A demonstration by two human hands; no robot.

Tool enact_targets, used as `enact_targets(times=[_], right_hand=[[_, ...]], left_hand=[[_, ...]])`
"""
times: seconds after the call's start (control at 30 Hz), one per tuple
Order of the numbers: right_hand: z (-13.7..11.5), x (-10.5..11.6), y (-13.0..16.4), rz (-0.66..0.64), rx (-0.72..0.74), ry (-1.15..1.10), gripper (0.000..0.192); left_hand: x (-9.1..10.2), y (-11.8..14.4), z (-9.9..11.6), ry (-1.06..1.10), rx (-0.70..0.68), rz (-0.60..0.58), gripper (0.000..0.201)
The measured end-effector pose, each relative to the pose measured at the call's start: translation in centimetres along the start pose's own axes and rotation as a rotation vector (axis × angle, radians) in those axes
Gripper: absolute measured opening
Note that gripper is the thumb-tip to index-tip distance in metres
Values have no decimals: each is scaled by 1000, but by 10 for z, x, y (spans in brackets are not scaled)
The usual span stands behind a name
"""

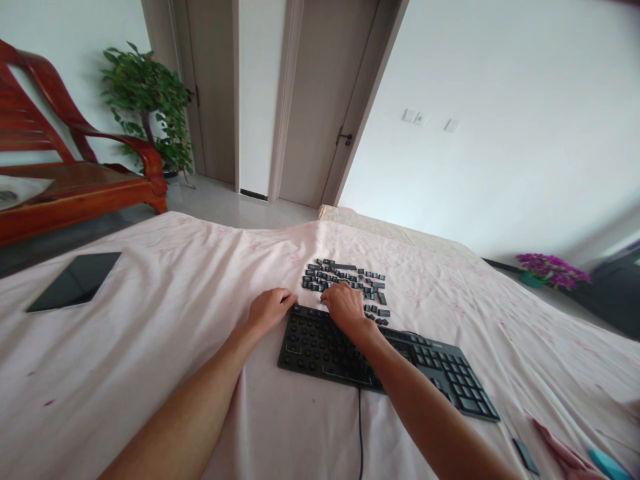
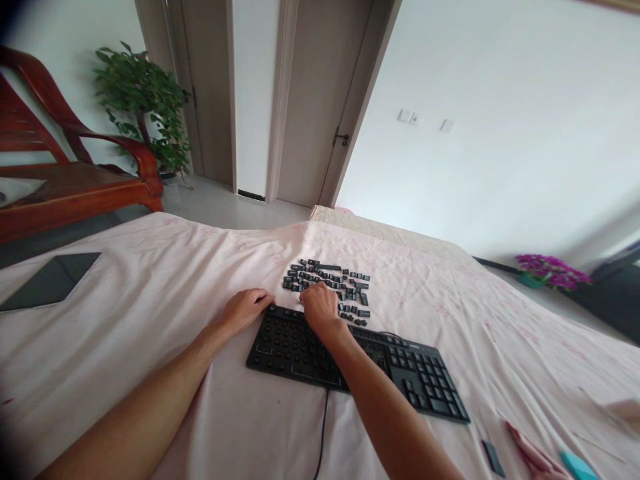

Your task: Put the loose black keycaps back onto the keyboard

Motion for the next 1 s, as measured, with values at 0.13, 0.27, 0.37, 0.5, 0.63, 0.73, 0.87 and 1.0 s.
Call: enact_targets(times=[0.13, 0.27, 0.37, 0.5, 0.63, 0.73, 0.87, 1.0], right_hand=[[-1, 0, 0, -20, -1, 11, 20], [-3, 0, 0, -20, 2, -2, 24], [-3, 2, 1, -11, 1, -34, 26], [5, 8, 9, 22, -21, -106, 22], [19, 13, 32, 84, -56, -196, 23], [25, 14, 51, 164, -88, -310, 20], [18, 14, 63, 180, -83, -334, 18], [6, 15, 63, 160, -46, -259, 18]], left_hand=[[-1, 0, -1, -2, -1, 5, 39], [-1, 0, -1, -9, -9, 10, 39], [-1, 0, -1, -18, -12, 9, 39], [-1, 0, -1, -28, -24, 14, 40], [-2, 0, 0, -28, -51, 15, 41], [-3, 0, -1, -34, -73, 17, 43], [-5, 0, -1, -46, -103, 26, 44], [-5, 0, -1, -46, -104, 24, 42]])
Point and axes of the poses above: each hand's wrist, its own y-axis away from the middle knuckle, its own x-axis out of the back of the hand, z = x × y, the point moved 3 cm from there along -y, towards the middle knuckle, and after that the axes turned 15 degrees about x, right-handed, at the moved point
